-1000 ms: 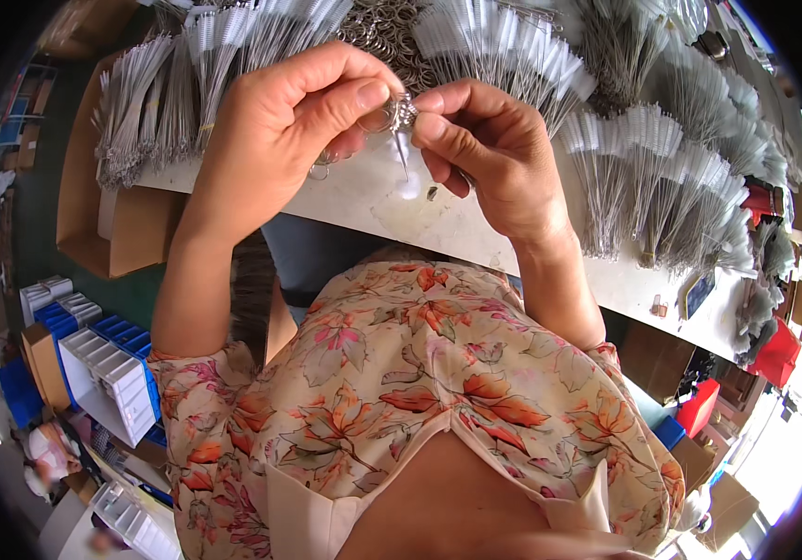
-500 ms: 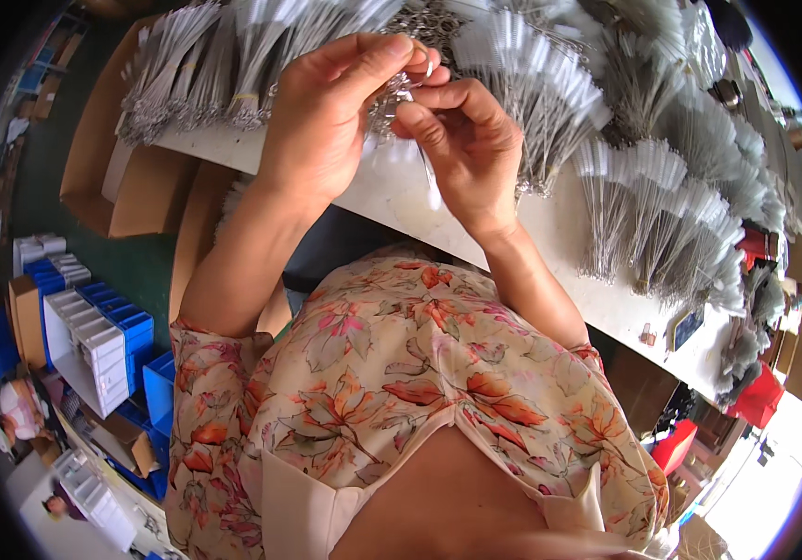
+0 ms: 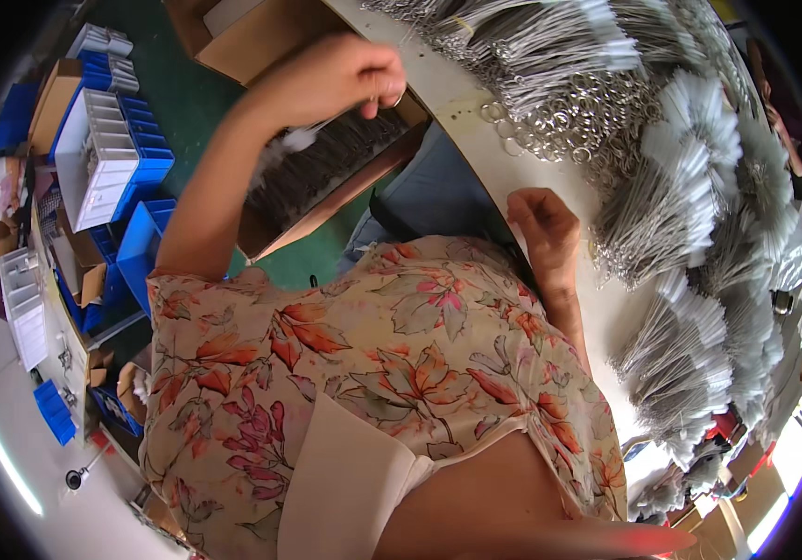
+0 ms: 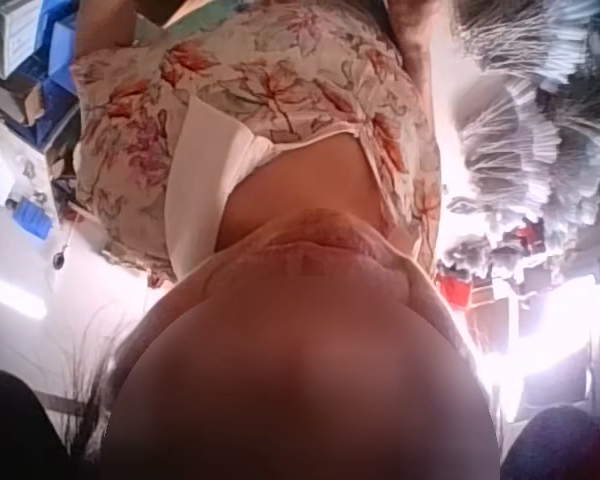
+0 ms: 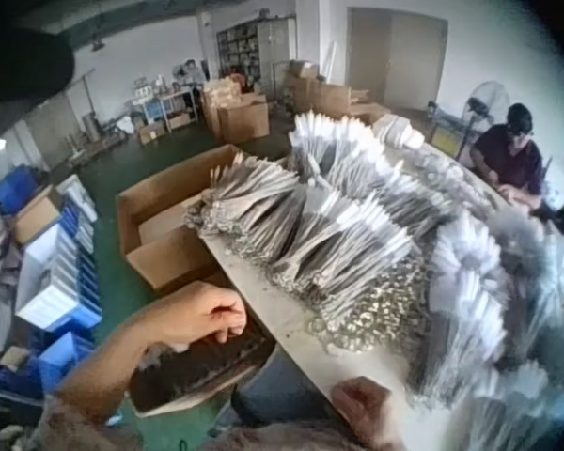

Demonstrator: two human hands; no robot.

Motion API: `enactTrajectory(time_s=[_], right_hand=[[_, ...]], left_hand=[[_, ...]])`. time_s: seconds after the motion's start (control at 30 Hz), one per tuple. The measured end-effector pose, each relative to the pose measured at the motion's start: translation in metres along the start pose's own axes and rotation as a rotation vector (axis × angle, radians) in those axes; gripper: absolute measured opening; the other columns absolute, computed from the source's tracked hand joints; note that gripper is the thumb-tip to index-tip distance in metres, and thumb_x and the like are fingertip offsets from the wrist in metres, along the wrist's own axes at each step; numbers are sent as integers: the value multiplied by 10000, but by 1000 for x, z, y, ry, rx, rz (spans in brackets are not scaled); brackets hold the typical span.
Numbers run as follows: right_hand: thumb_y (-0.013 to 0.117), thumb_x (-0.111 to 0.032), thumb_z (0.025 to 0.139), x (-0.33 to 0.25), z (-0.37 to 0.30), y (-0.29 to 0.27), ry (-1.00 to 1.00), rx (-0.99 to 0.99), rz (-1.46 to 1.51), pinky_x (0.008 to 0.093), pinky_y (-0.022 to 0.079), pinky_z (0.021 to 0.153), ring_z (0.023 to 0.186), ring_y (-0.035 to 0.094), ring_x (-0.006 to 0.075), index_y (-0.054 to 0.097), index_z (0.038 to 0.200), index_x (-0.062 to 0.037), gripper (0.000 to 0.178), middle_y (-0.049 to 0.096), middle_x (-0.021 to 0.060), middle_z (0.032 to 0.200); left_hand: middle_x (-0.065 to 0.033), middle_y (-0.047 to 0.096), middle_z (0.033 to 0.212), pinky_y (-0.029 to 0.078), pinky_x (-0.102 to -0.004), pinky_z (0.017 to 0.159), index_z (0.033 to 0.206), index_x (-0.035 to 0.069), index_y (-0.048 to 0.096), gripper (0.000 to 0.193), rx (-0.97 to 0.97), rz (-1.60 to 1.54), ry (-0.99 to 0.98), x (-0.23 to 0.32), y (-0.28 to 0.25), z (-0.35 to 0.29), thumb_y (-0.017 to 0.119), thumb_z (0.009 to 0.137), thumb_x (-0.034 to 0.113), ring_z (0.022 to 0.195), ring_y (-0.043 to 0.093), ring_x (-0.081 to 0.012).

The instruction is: Assembling small white brushes onto metal rings and organizing them on a table in a workshop setting.

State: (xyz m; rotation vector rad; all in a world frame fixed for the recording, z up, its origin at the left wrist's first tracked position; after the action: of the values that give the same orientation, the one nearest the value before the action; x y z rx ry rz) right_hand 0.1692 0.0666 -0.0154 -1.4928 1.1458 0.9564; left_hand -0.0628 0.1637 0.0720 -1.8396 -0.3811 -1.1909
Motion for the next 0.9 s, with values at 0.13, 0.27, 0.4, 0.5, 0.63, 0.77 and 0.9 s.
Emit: enactTrajectory(time_s=[0.13,0.27,0.4,0.5,0.63,0.77,0.9], right_hand=[[659,-101,794,-3,6,10,-23,4,-170,209,454,593,635,569,67,635,855,-8,115,619,24,692],[653,-97,801,8,9,3,100,53,-105,204,438,507,559,552,64,636,849,-1,109,612,21,667],[650,-84,802,15,7,6,132,77,-78,200,430,482,554,545,58,631,845,3,99,606,20,658],[654,-81,798,14,6,6,156,75,-63,197,425,469,544,538,55,630,843,-1,95,601,20,647],[655,-81,797,13,11,2,180,86,-52,199,420,463,534,532,53,628,835,-3,90,596,20,636],[657,-81,792,11,15,-2,154,40,-64,206,428,482,541,528,57,631,844,-2,98,598,25,635],[660,-95,784,-25,12,4,-6,-104,-137,255,487,634,678,582,101,642,867,-12,119,639,72,756]], left_hand=[[-166,619,779,486,-360,614,831,18,594,123,-91,464,-92,-174,76,13,519,811,113,658,613,-269],[-182,620,826,490,-446,683,910,49,627,214,-165,606,12,-196,122,44,523,790,191,782,610,-350],[-184,621,833,498,-438,699,935,40,629,241,-76,648,-9,-247,115,93,526,788,199,791,614,-350],[-167,633,863,503,-426,702,926,21,637,245,-73,782,5,-293,136,93,522,788,188,816,627,-332],[-152,649,914,507,-418,694,859,-1,660,248,-14,582,-375,-373,179,50,542,789,206,809,641,-311],[-167,657,870,505,-394,681,882,11,664,266,273,566,-457,-356,132,9,555,807,241,802,641,-311],[-108,658,917,487,-340,742,955,44,627,197,1088,266,-460,-345,-36,-82,593,827,190,813,624,-199]])
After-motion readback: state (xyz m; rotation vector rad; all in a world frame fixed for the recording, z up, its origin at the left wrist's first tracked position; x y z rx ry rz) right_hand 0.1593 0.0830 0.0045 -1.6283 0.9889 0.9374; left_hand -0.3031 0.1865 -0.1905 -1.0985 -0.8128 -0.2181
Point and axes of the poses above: each hand's wrist, its own z-axis towards the middle knuckle, its own y-axis out of the palm, x = y × z, the point moved 10 cm from there along z, towards the middle knuckle
